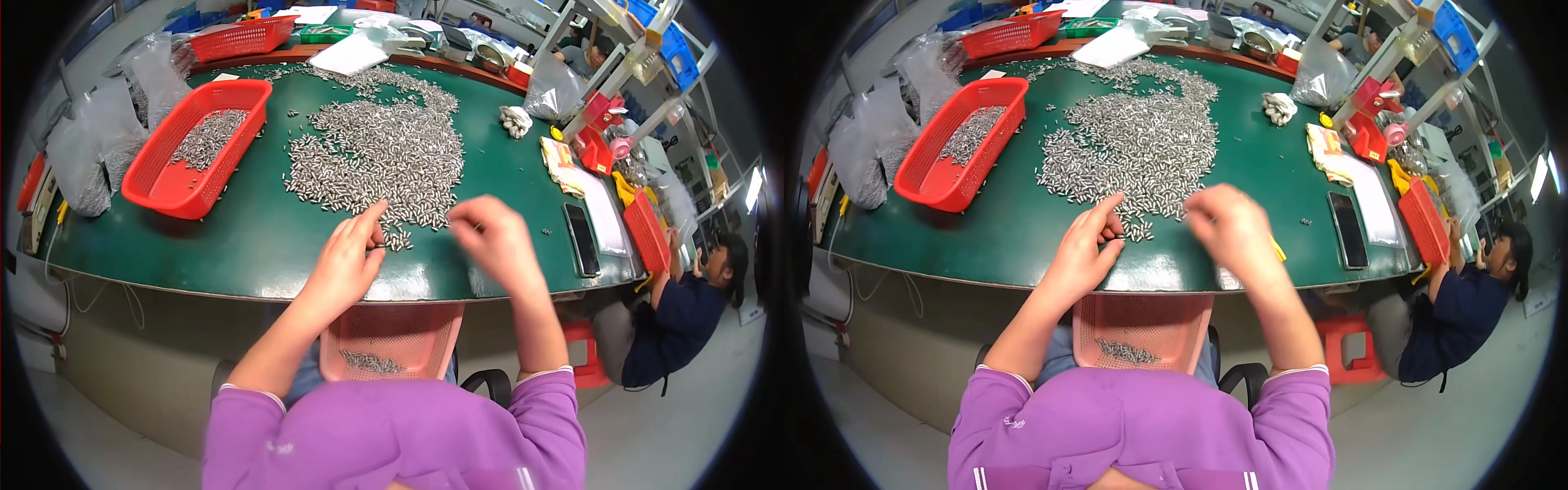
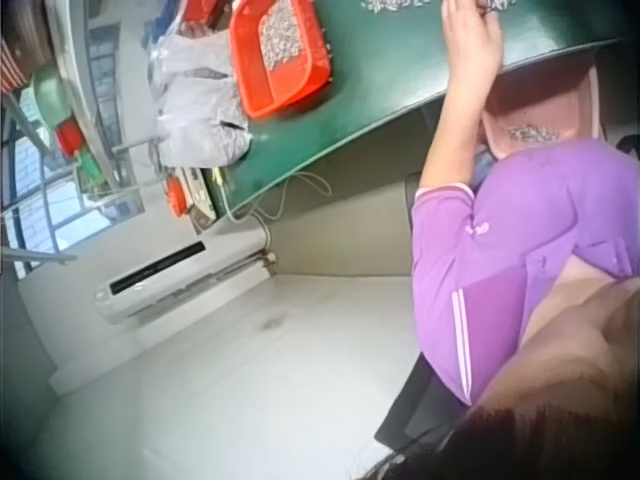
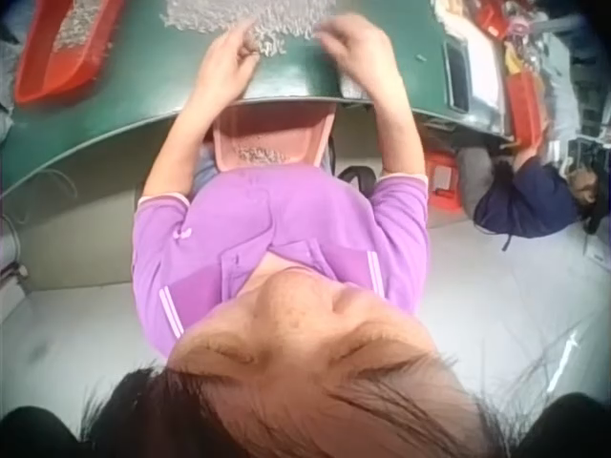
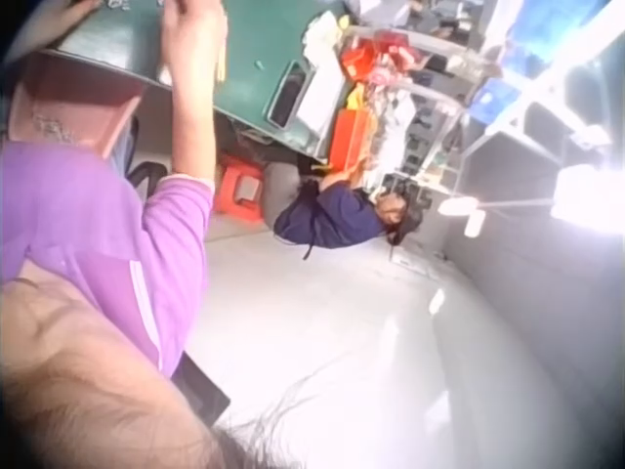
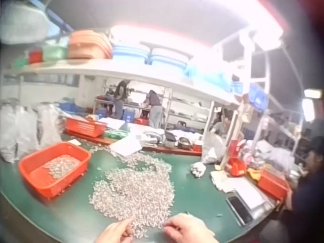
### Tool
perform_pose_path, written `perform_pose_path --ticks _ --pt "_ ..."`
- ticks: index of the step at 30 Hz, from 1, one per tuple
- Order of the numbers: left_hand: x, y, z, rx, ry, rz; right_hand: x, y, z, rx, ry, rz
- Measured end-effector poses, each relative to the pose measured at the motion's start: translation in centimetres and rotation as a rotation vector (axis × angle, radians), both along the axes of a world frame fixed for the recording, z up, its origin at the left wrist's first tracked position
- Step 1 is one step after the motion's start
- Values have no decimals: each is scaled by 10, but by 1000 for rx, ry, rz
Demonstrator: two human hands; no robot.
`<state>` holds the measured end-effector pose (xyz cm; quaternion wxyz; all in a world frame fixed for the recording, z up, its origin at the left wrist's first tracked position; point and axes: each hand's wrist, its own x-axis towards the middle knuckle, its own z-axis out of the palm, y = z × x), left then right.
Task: Sorting and inspecting small metal components on a workbench in a manufacturing setting.
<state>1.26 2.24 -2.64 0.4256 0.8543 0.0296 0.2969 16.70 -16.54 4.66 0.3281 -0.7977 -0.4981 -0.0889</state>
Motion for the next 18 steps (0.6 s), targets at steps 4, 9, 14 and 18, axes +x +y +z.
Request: perform_pose_path --ticks 4,9,14,18 --pt "1 -2 2 12 45 -20 -32 9 -17 -97 86 69" --pt "1 -11 5 49 56 -39 -36 18 -35 -14 61 91" --pt "-3 -18 7 17 76 -56 -41 17 -40 15 142 144" --pt "-6 -19 11 -54 118 -42 -47 17 -44 56 273 78"
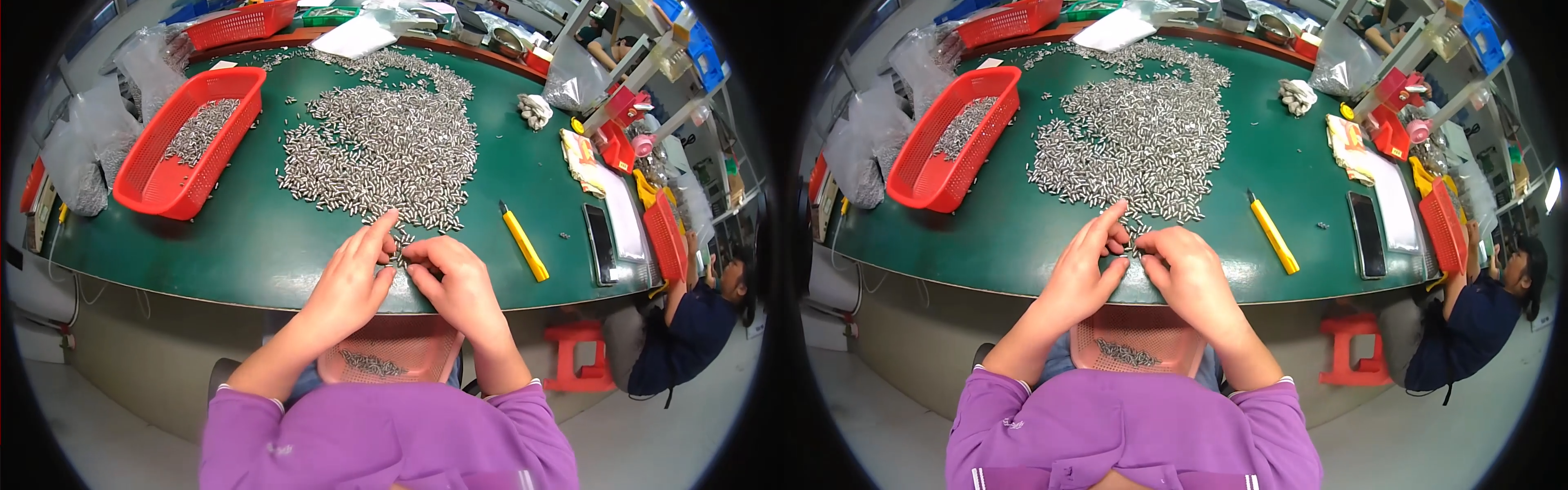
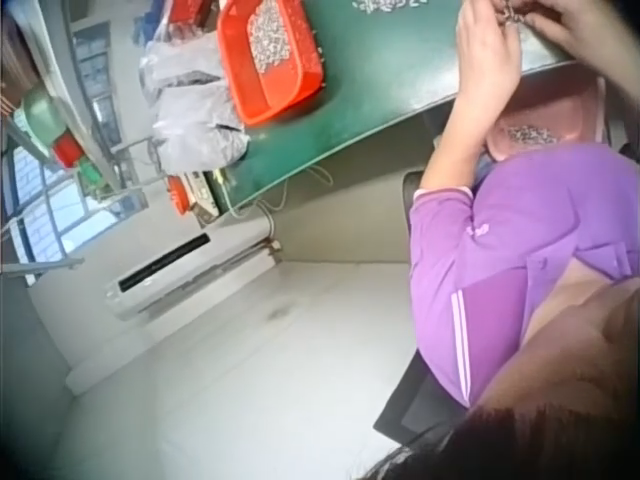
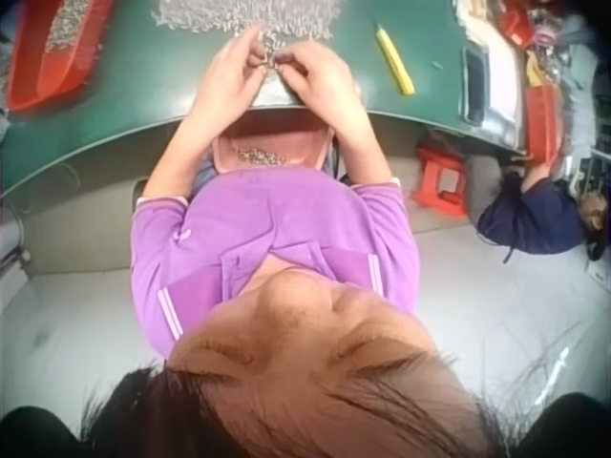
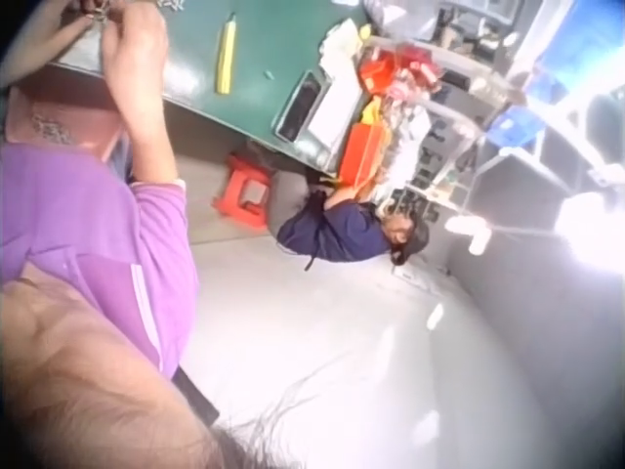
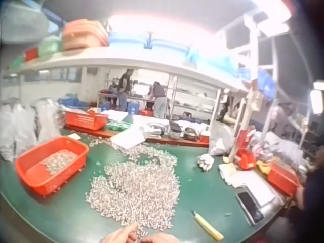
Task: Sorting and inspecting small metal components on a workbench in a manufacturing setting.
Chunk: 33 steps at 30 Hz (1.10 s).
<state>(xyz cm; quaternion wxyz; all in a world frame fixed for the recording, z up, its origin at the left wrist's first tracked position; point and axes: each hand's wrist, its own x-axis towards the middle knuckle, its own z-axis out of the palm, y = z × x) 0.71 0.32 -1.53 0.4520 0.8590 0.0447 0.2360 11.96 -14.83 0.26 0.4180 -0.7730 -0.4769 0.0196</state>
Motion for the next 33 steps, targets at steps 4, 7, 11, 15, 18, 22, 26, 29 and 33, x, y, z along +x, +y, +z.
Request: perform_pose_path --ticks 4,7,11,15,18,22,26,29,33 --pt "2 1 -2 27 -10 -28 3 -1 -4 16 105 -8" --pt "0 1 -1 13 7 -29 4 -1 -2 -1 48 37" --pt "-1 0 2 -27 11 -19 4 -1 -3 0 4 45" --pt "-2 0 0 -28 22 -1 1 -2 -5 2 -47 -3" --pt "-2 0 0 29 -5 13 1 -4 -1 -41 -47 -21" --pt "-1 -1 2 53 -5 10 1 -4 -2 -58 -56 -28" --pt "0 0 1 74 -4 12 0 -1 -3 -73 -113 -50" --pt "2 0 1 72 -7 2 2 -2 -4 -88 -131 -51" --pt "0 0 1 61 2 -1 5 -1 -6 -48 -137 -9"
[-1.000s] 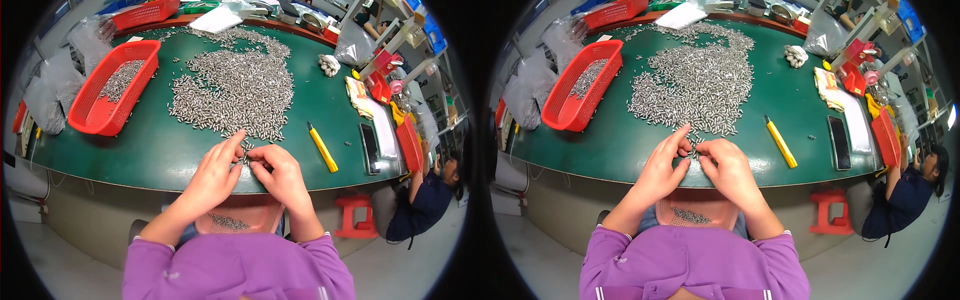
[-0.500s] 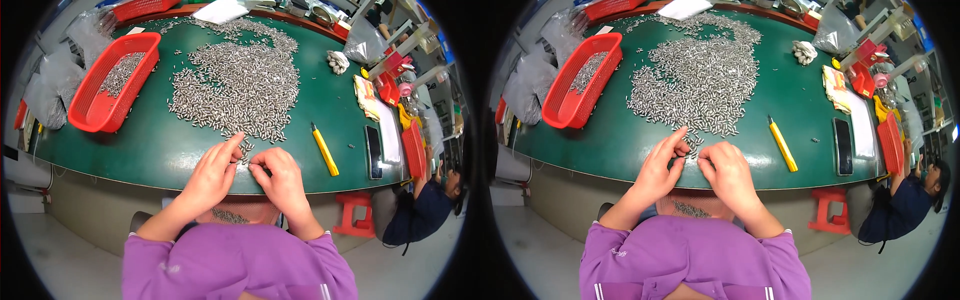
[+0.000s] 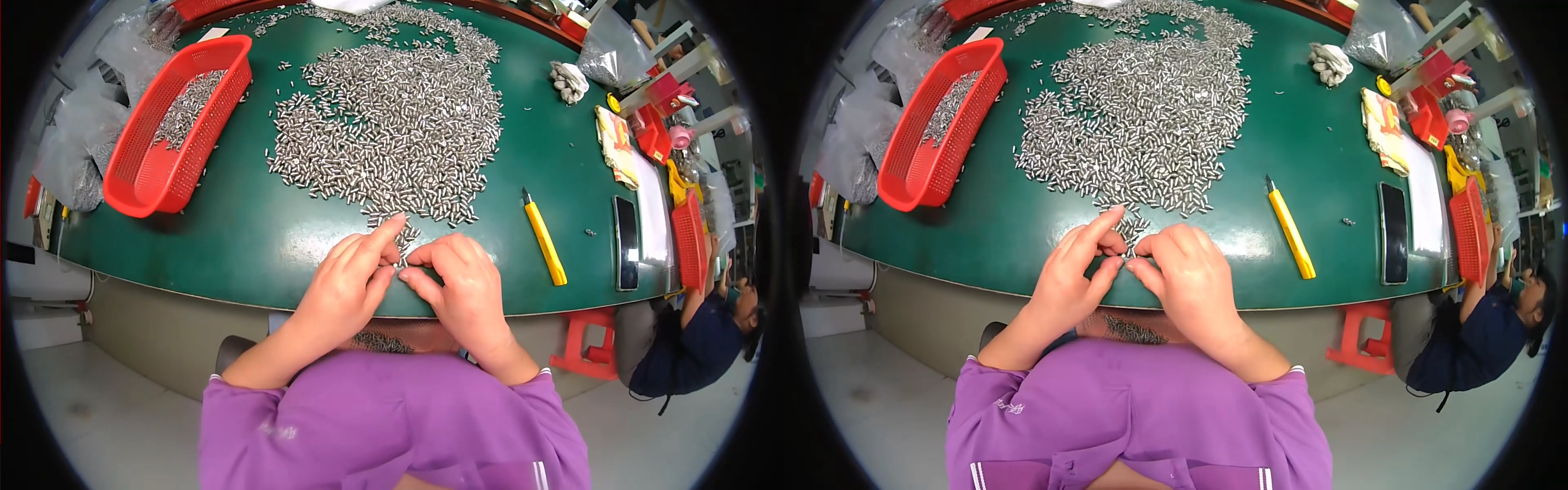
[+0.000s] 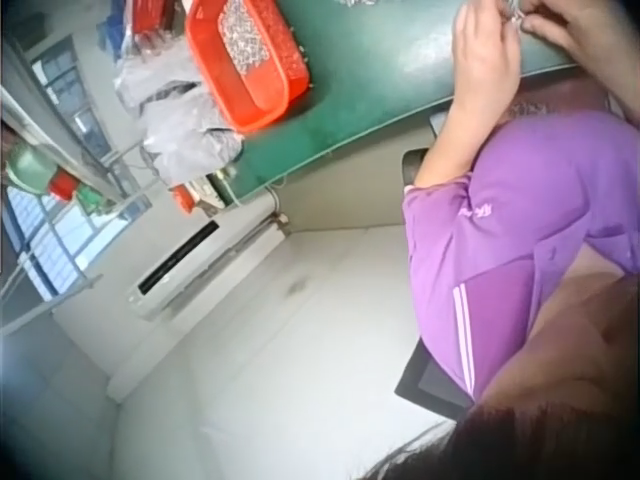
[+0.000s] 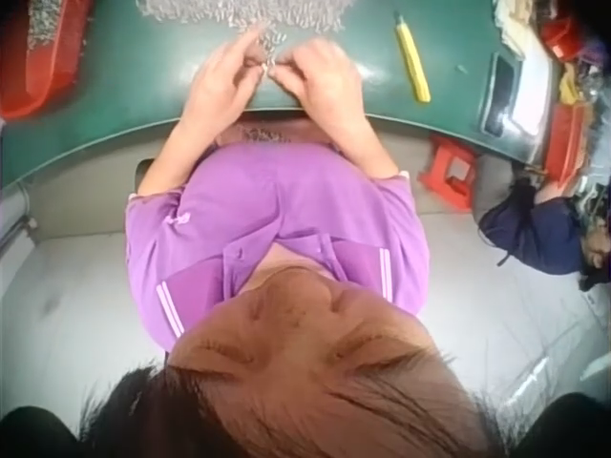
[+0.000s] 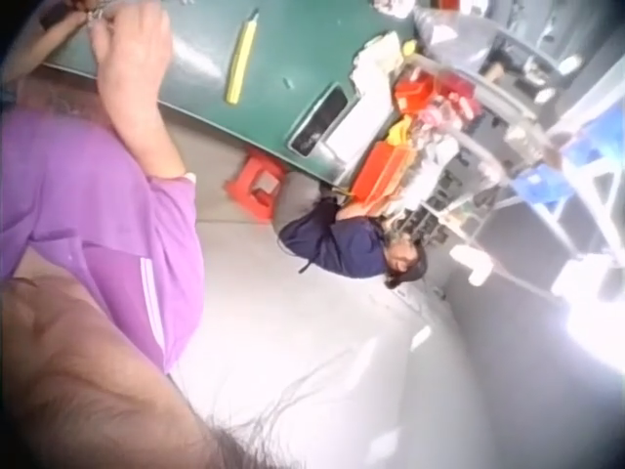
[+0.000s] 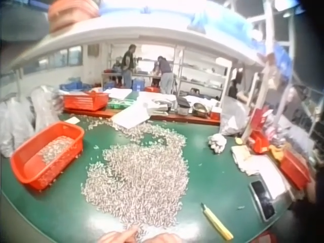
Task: Sorting and inspecting small metal components on a workbench in a manufacturing setting.
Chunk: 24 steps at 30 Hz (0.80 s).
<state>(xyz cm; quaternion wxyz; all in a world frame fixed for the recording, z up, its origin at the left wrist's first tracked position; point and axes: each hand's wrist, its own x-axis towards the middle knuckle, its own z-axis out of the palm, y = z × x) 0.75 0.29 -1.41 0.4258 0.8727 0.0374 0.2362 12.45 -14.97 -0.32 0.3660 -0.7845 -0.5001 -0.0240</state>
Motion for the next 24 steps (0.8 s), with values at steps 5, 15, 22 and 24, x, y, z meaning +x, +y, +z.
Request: perform_pose_path --ticks 5,15,22,24 --pt "0 -3 0 -74 18 47 0 3 1 25 25 -4" --pt "-2 -10 9 -128 116 93 0 3 3 -13 88 5" --pt "-3 -9 10 -61 144 60 1 2 2 -18 94 10" --pt "-2 -9 10 -59 149 54 2 1 1 24 101 38"
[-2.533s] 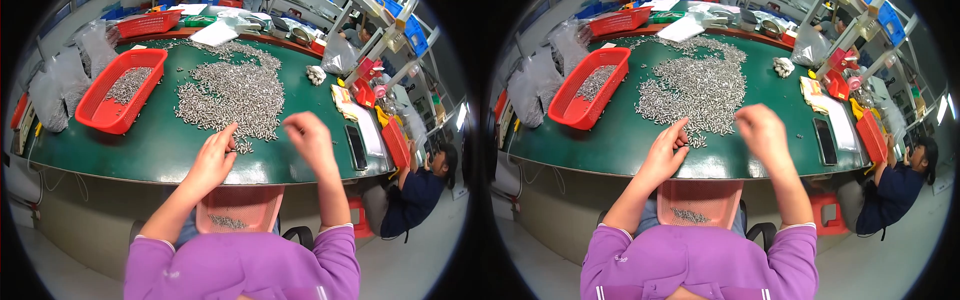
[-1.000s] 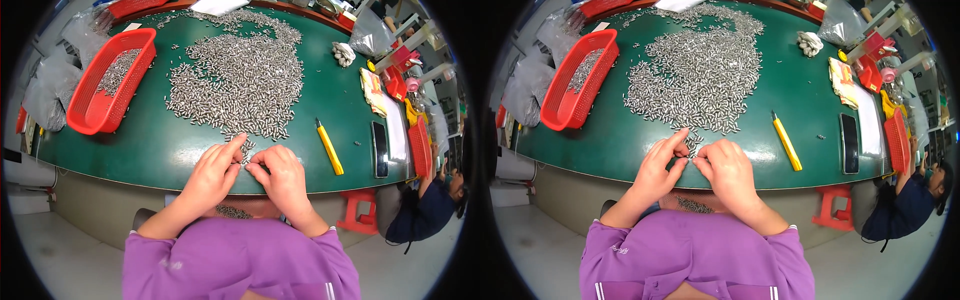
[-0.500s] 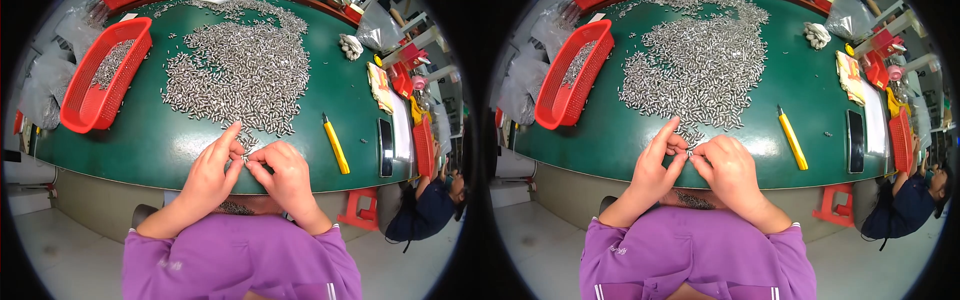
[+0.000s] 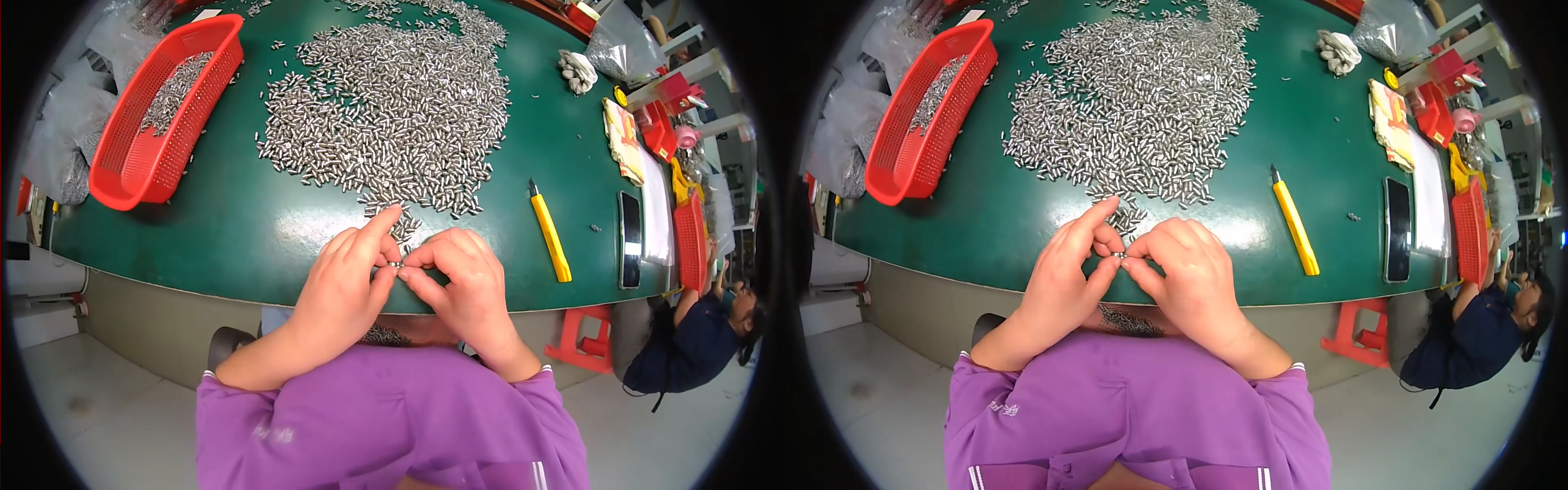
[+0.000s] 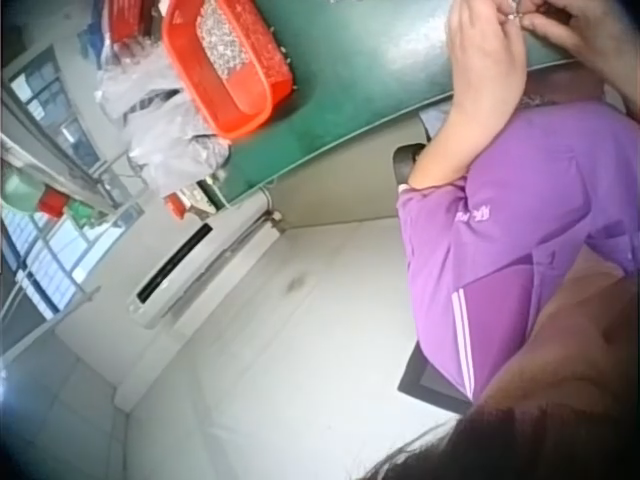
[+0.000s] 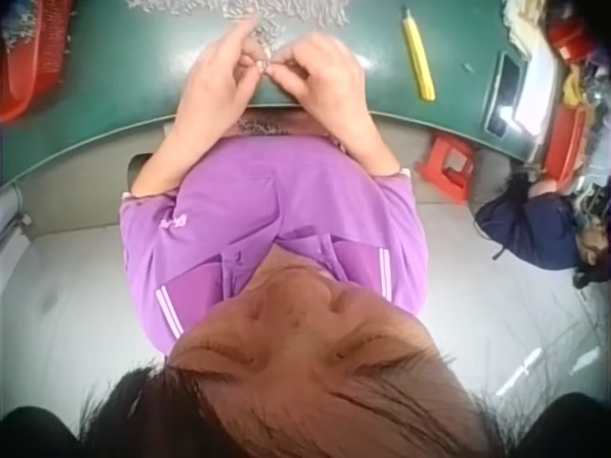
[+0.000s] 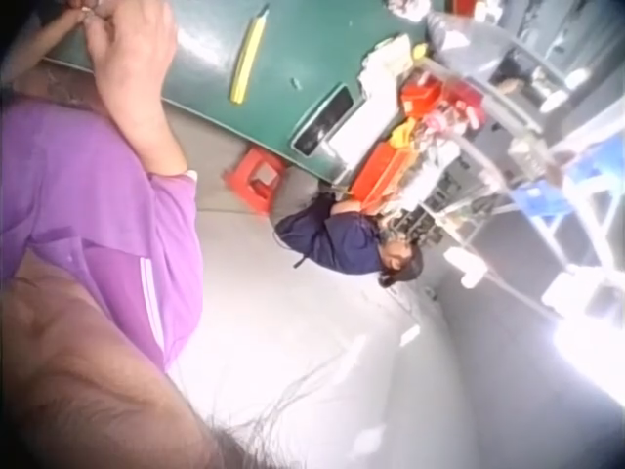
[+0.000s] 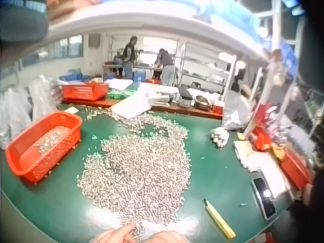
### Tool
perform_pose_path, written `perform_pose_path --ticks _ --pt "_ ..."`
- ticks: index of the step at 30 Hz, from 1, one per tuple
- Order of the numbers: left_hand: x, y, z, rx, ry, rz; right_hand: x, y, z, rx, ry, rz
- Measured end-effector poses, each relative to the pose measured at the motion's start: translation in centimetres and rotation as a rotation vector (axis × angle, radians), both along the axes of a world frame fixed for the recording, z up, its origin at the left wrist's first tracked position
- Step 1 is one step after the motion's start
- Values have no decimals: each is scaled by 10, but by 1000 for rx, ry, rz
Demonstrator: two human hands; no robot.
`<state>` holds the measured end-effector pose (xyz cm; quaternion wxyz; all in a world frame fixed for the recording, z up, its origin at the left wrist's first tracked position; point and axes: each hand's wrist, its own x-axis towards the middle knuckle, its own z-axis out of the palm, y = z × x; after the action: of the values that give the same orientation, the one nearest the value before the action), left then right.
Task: Sorting and inspecting small metal components on a workbench in a manufacturing setting.
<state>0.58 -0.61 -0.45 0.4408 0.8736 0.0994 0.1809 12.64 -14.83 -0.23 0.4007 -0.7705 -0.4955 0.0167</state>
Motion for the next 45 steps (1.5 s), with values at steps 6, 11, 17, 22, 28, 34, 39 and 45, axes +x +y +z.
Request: perform_pose_path --ticks 6,11,17,22,28,34,39,45 --pt "-1 2 0 -32 -20 -10 -5 -3 1 -3 -3 -26" --pt "-2 4 -3 -26 -28 -27 -6 -7 -2 10 -20 -16" --pt "-5 6 -1 -67 -32 -35 -8 -4 1 -1 -22 -13" --pt "-8 7 -3 -27 -49 -56 -7 -8 -4 -9 -75 29" --pt "-24 13 20 -63 112 -318 1 -32 24 -121 170 273" --pt "1 5 1 105 -92 20 9 -1 9 -36 -81 -4" --pt "11 2 -6 159 -118 15 7 5 8 -54 -71 12" --pt "3 3 -2 17 -79 -14 5 -2 6 -4 2 58"
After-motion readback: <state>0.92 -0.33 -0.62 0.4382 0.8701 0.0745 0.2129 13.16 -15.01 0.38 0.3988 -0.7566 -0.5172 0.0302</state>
